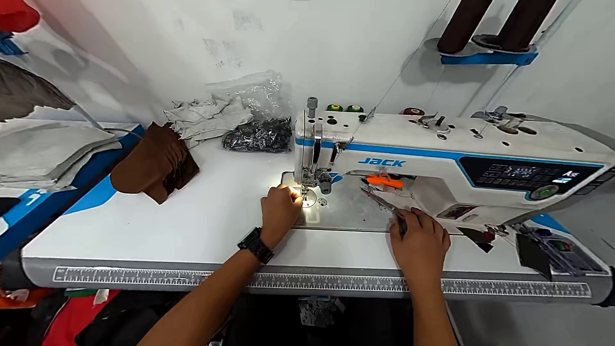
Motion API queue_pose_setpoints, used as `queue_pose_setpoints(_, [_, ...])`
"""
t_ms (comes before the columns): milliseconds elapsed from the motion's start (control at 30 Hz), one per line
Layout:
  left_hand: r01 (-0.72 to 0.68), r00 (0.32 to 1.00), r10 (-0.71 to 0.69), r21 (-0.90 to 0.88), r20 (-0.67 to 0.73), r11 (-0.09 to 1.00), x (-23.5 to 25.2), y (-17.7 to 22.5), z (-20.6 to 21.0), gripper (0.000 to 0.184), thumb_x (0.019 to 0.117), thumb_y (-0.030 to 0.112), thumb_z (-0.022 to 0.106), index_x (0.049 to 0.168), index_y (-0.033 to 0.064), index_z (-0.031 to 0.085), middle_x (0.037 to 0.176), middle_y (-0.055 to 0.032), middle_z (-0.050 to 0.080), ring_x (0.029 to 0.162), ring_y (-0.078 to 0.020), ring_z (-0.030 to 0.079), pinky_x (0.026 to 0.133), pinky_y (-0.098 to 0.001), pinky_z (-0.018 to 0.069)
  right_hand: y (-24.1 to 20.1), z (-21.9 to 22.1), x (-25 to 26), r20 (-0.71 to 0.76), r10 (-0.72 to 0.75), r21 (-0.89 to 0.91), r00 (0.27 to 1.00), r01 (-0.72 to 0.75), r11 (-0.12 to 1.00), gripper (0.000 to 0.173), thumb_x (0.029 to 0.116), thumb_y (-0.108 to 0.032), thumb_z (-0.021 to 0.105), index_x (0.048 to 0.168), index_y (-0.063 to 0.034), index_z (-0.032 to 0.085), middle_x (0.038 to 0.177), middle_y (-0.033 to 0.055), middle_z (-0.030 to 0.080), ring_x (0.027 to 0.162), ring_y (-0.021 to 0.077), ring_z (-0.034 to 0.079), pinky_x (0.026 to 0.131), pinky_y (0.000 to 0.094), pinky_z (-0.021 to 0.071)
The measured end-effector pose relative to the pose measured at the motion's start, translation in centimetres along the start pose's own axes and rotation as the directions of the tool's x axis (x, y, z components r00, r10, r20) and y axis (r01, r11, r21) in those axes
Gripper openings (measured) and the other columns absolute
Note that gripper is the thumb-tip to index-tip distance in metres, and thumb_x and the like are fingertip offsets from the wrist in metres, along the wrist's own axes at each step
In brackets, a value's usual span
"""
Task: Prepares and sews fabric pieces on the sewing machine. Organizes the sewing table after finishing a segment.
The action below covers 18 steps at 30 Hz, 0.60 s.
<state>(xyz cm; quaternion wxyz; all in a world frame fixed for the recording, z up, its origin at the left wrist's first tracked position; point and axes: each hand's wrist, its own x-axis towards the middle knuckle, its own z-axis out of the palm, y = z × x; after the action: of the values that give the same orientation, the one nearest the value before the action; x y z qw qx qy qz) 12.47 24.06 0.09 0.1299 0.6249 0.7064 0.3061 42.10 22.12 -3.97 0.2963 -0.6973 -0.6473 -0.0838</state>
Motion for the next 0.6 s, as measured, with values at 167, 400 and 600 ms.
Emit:
queue_pose_setpoints(167, [-0.160,0.987,0.159,0.039,0.013,0.986,-0.4,-1.4,0.2,0.007,0.0929,0.017,0.072,0.089,0.0128,0.076,0.094,-0.0056,0.068,0.095,-0.0278,0.064,0.078,-0.0553,0.0486,0.3,0.3,0.0,-0.013,-0.005,0.005,1.000,0.005,1.000,0.036,0.0988,-0.033,0.058,0.122,-0.0108,0.073,0.135,0.0184,0.064,0.130,0.0455,0.053,0.107,0.0733,0.0312])
queue_pose_setpoints(400, [-0.121,0.991,0.114,0.112,0.068,0.986,2.3,-1.4,0.1,0.013,0.0945,0.019,0.067,0.087,0.0102,0.073,0.094,-0.0082,0.069,0.099,-0.0315,0.064,0.077,-0.0563,0.0488,0.3,0.4,0.1,-0.013,0.003,-0.006,1.000,-0.003,1.000,0.037,0.0989,-0.035,0.056,0.123,-0.0125,0.073,0.136,0.0164,0.063,0.132,0.0440,0.053,0.108,0.0720,0.0317])
queue_pose_setpoints(600, [-0.158,0.975,0.161,-0.034,0.156,0.987,7.9,-4.8,-0.7,0.015,0.0925,0.021,0.069,0.091,0.0055,0.073,0.092,-0.0137,0.068,0.095,-0.0337,0.064,0.083,-0.0589,0.0473,0.2,0.5,0.0,-0.019,-0.010,-0.004,1.000,0.010,1.000,0.040,0.0991,-0.037,0.053,0.123,-0.0119,0.073,0.137,0.0173,0.063,0.132,0.0451,0.053,0.108,0.0722,0.0319])
